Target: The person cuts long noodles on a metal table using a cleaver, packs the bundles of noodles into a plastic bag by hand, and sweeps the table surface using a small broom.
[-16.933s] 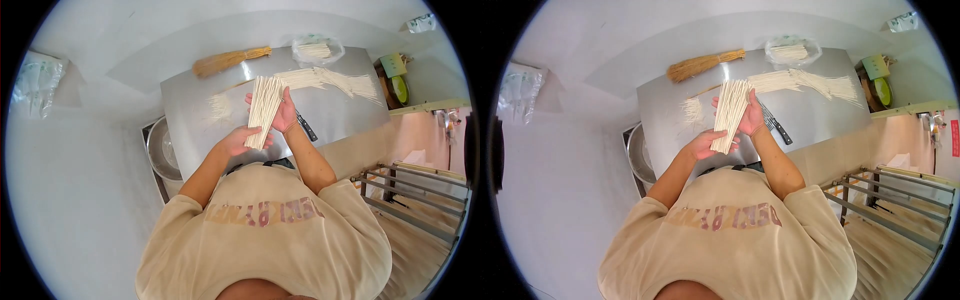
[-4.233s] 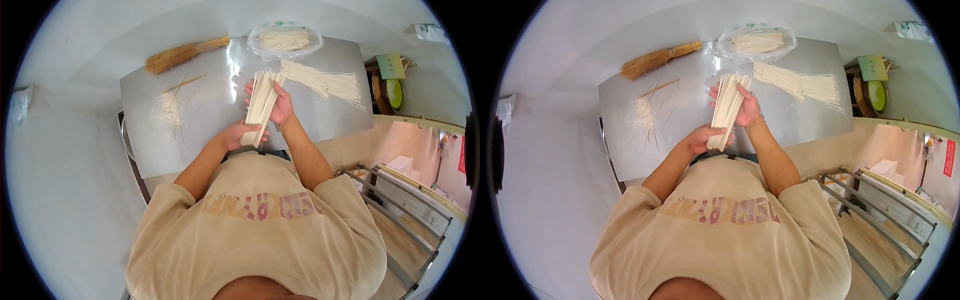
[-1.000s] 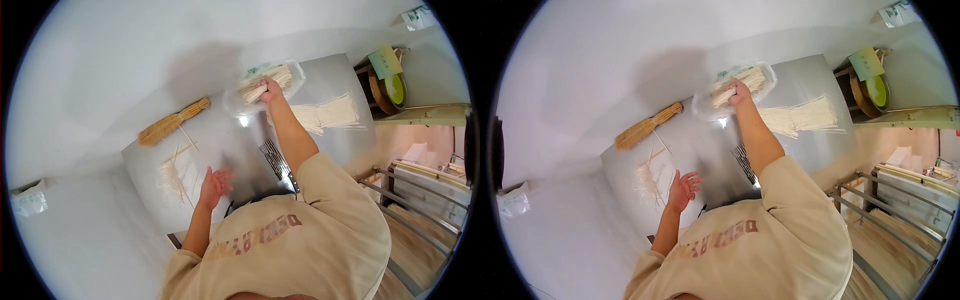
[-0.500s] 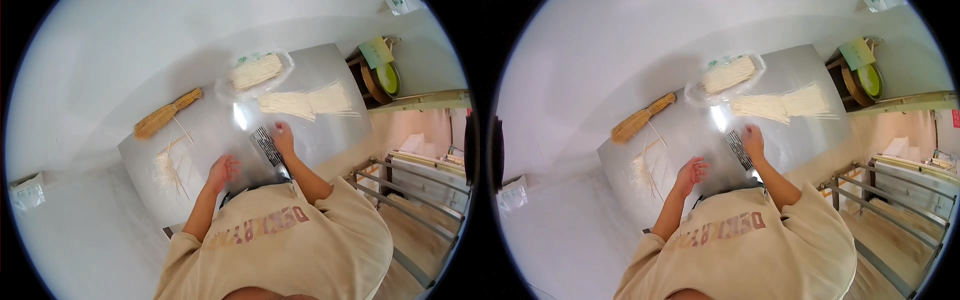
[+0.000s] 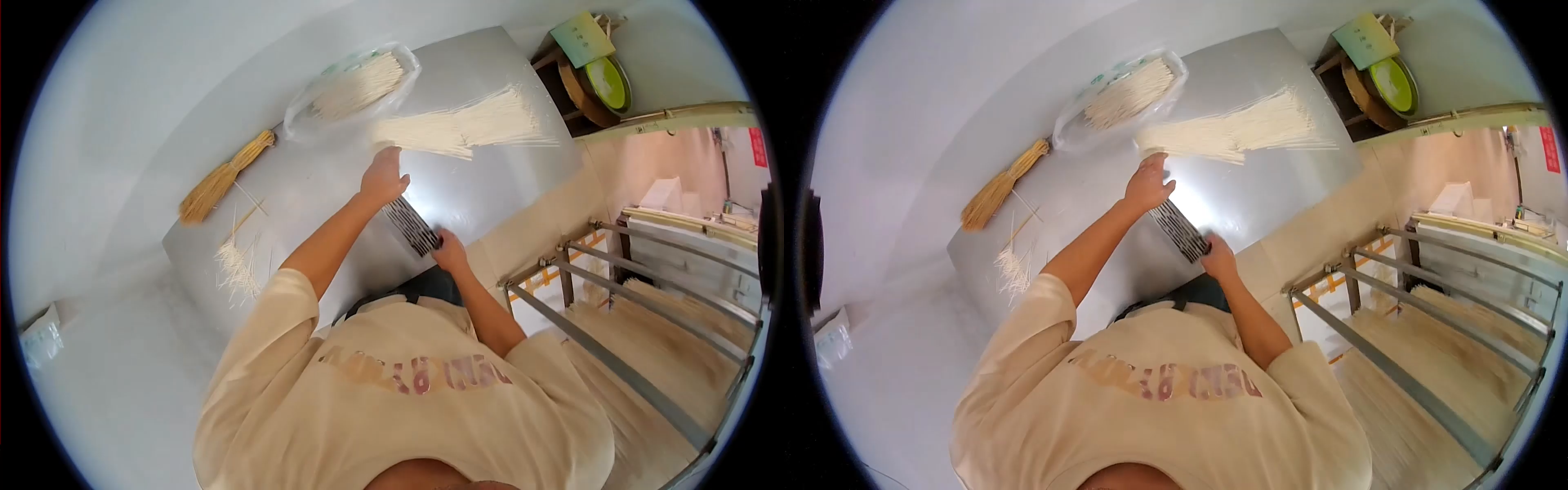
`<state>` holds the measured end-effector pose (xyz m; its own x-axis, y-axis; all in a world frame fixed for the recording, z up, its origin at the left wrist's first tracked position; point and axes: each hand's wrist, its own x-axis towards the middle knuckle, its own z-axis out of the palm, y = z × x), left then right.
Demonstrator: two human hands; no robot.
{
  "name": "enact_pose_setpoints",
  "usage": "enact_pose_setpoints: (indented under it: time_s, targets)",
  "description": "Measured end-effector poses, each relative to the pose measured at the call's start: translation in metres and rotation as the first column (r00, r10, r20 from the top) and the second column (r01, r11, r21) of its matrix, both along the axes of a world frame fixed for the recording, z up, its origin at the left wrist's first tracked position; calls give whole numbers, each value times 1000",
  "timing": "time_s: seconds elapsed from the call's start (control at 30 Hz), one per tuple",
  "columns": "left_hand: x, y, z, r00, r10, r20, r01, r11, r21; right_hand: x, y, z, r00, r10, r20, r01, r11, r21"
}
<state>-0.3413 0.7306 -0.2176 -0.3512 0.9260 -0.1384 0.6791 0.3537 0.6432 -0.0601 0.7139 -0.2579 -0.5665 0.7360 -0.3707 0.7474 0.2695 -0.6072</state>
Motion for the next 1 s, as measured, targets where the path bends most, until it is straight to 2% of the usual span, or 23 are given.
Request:
enact_pose_setpoints:
  time_s: [0.03,0.07,0.1,0.13,0.17,0.2,0.27,0.3,0.37,0.43,0.47,0.53,0.57,0.67,0.77,0.83,0.9,1.0]
  targets:
    - [1,19,-7,992,-74,-104,71,997,-29,21,5,-15,997,-70,-46,59,979,-195]
    - [0,39,-3,980,-150,-134,136,985,-105,39,8,-30,987,-143,-74,104,916,-387]
    - [-1,56,-8,981,-138,-135,124,986,-111,47,12,-20,988,-131,-76,92,916,-392]
    - [-4,73,-16,926,-241,-290,203,967,-156,53,19,-4,924,-372,-91,230,729,-645]
    - [-8,89,-22,835,-343,-430,272,937,-218,55,31,9,810,-585,-26,299,451,-841]
    - [-11,100,-29,840,-337,-426,260,938,-229,57,41,10,818,-575,-19,293,445,-846]
    - [-16,118,-41,803,-300,-516,206,951,-231,66,58,9,693,-720,33,275,222,-936]
    - [-13,123,-43,779,-288,-557,186,954,-234,69,62,7,696,-716,49,277,206,-939]
    - [-7,130,-43,757,-287,-587,191,956,-221,64,70,2,575,-818,-5,233,170,-957]
    - [0,127,-52,862,-213,-460,135,971,-196,62,79,-2,580,-814,-5,200,148,-969]
    - [7,123,-56,864,-211,-458,130,971,-202,59,81,-3,560,-828,-8,207,149,-967]
    - [23,109,-60,892,-57,-449,-17,987,-160,60,84,-11,546,-838,-13,193,141,-971]
    - [30,101,-59,892,-49,-449,-30,985,-169,63,85,-17,557,-830,-7,191,136,-972]
    - [57,67,-56,899,202,-389,-233,972,-34,62,90,-23,597,-801,-45,164,176,-971]
    - [81,31,-58,891,254,-377,-281,960,-18,59,95,-24,632,-774,-41,128,157,-979]
    - [93,13,-51,910,252,-329,-284,957,-52,56,102,-23,688,-722,-82,89,196,-977]
    - [99,3,-47,916,260,-304,-255,965,58,54,110,-25,737,-669,-99,67,218,-974]
    - [88,-7,-44,918,234,-320,-218,972,85,52,129,-30,798,-584,-145,33,283,-959]
